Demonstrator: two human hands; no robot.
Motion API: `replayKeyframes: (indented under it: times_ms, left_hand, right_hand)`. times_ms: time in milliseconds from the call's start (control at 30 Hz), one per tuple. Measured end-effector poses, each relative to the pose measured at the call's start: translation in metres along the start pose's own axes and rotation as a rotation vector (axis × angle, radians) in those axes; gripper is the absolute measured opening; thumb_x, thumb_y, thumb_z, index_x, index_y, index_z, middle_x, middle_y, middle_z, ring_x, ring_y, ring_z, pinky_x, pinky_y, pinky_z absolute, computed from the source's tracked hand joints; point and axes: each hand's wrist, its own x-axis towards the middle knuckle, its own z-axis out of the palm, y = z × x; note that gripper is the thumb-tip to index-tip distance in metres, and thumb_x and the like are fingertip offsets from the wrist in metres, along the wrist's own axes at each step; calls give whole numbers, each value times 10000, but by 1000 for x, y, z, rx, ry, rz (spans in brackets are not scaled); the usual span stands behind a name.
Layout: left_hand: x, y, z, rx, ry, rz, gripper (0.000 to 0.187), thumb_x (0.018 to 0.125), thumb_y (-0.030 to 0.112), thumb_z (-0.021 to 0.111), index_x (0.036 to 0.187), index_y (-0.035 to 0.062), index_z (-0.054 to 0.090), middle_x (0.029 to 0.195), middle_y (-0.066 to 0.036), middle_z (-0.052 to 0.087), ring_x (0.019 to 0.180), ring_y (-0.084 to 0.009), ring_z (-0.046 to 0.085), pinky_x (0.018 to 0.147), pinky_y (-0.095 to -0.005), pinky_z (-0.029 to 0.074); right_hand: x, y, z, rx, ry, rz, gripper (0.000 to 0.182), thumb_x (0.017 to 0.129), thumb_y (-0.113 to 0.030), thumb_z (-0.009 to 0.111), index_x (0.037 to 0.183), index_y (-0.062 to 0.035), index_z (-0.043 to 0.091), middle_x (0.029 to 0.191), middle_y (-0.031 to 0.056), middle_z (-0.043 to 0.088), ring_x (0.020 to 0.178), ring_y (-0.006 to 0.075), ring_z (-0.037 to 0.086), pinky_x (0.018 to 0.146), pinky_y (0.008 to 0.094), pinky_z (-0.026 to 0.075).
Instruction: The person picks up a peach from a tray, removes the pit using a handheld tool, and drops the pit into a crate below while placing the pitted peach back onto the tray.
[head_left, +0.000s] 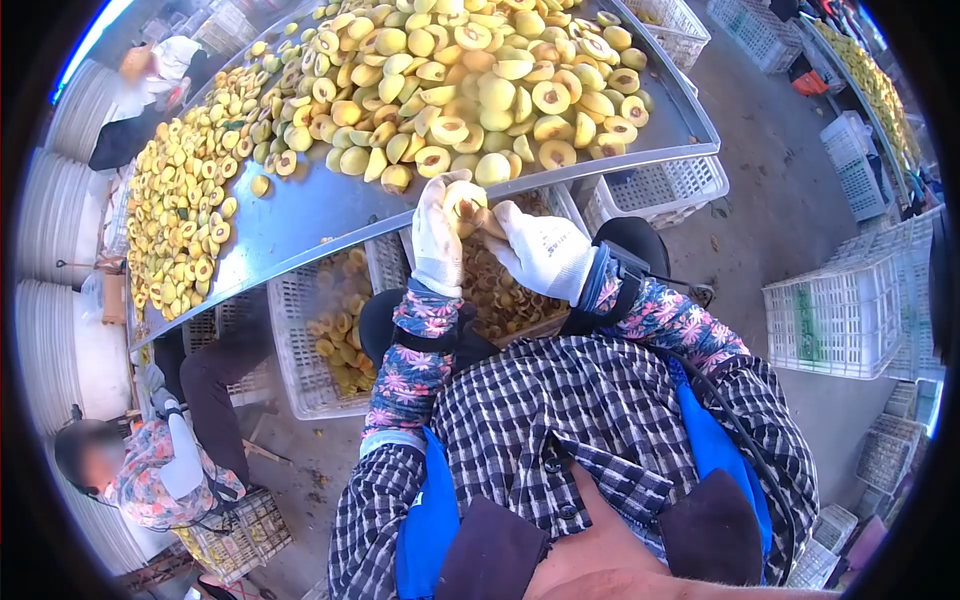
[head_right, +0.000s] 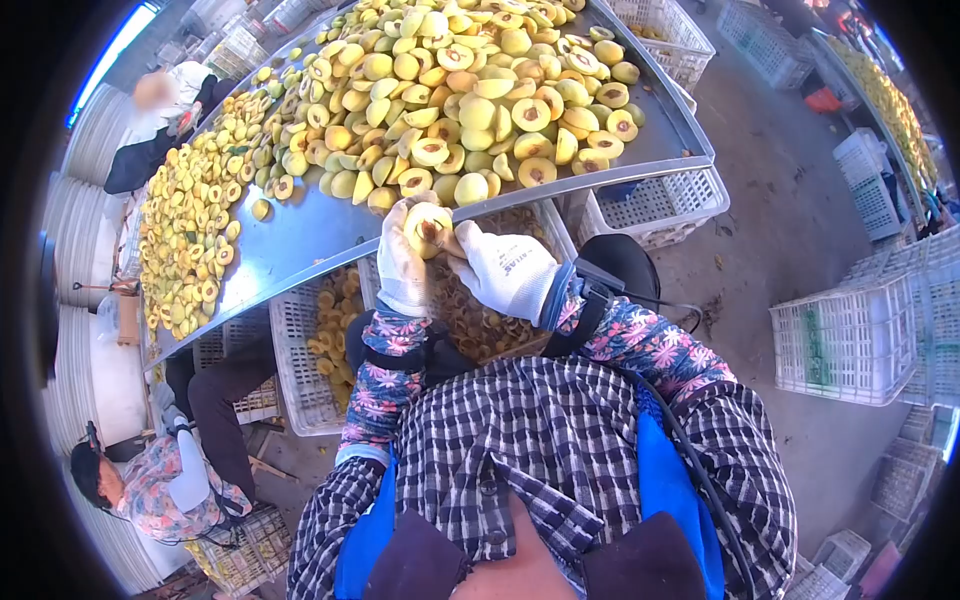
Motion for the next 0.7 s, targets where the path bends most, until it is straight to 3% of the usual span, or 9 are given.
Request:
replayKeyframes:
  times_ms: [133, 167, 233, 267, 367, 433, 500, 567, 700]
  left_hand:
    - [12, 2, -13, -17, -182, -305, 596, 1014, 501, 249, 1220, -3, 492, 1089, -151, 607, 970, -228, 604, 897, -324, 481]
    - [9, 1, -10, -16, -184, -303, 596, 1014, 501, 249, 1220, -3, 492, 1089, -151, 607, 970, -228, 604, 897, -324, 481]
    - [2, -8, 5, -507, 42, -209, 653, 990, 571, 274, 1218, -2, 488, 1124, -168, 585, 1012, -267, 594, 902, -362, 488]
    - [-2, -15, 13, -523, 135, -81, 632, 976, 579, 325, 1175, 6, 503, 1143, -177, 571, 1053, -300, 581, 906, -403, 496]
    - [-6, -21, 13, -502, 145, -72, 570, 984, 542, 359, 1141, 14, 506, 1180, -185, 550, 1067, -320, 579, 895, -417, 509]
    - [-4, -7, 12, -508, 177, -149, 548, 984, 528, 379, 1064, 7, 530, 1101, -184, 590, 985, -299, 620, 851, -393, 531]
    - [1, -3, 5, -291, 72, -345, 602, 989, 528, 368, 961, -32, 590, 925, -147, 655, 810, -238, 658, 740, -323, 548]
    - [3, -8, 5, -371, 84, -424, 611, 988, 525, 378, 925, -43, 595, 854, -135, 662, 746, -219, 659, 706, -313, 548]
    - [-1, -12, 13, -346, 179, -270, 609, 980, 542, 382, 922, -33, 577, 913, -162, 644, 780, -244, 659, 713, -338, 559]
  right_hand:
    - [-2, 3, -8, 150, -221, 176, 399, 851, -179, 669, 1130, 40, 487, 783, 179, 628, 669, 354, 643, 582, 388, 509]
    - [1, 3, -11, 255, -324, 317, 370, 871, -204, 643, 1117, 21, 483, 788, 190, 624, 703, 370, 638, 618, 403, 505]
    - [1, 7, -8, 361, -424, 460, 343, 891, -229, 618, 1105, 1, 480, 793, 201, 620, 737, 386, 633, 654, 418, 500]
    - [-4, 10, 0, 402, -417, 421, 333, 913, -265, 577, 1076, 1, 462, 828, 232, 619, 796, 415, 620, 689, 449, 486]
    - [8, -1, -12, 459, -493, 483, 341, 936, -306, 534, 1049, 2, 446, 866, 263, 618, 859, 442, 608, 725, 477, 474]
    - [9, -2, -16, 468, -574, 591, 346, 937, -312, 532, 1050, 3, 447, 869, 262, 617, 862, 440, 609, 726, 474, 476]
    - [-1, 6, -12, 333, -516, 354, 336, 941, -292, 541, 1071, -2, 433, 852, 266, 608, 835, 440, 602, 714, 446, 477]
    - [-2, 7, -10, 328, -583, 404, 333, 944, -299, 530, 1053, 2, 441, 867, 263, 610, 840, 433, 607, 719, 444, 473]
    - [-2, -8, -1, 638, -552, 673, 380, 939, -327, 525, 1092, 12, 448, 900, 282, 616, 879, 451, 601, 751, 484, 470]
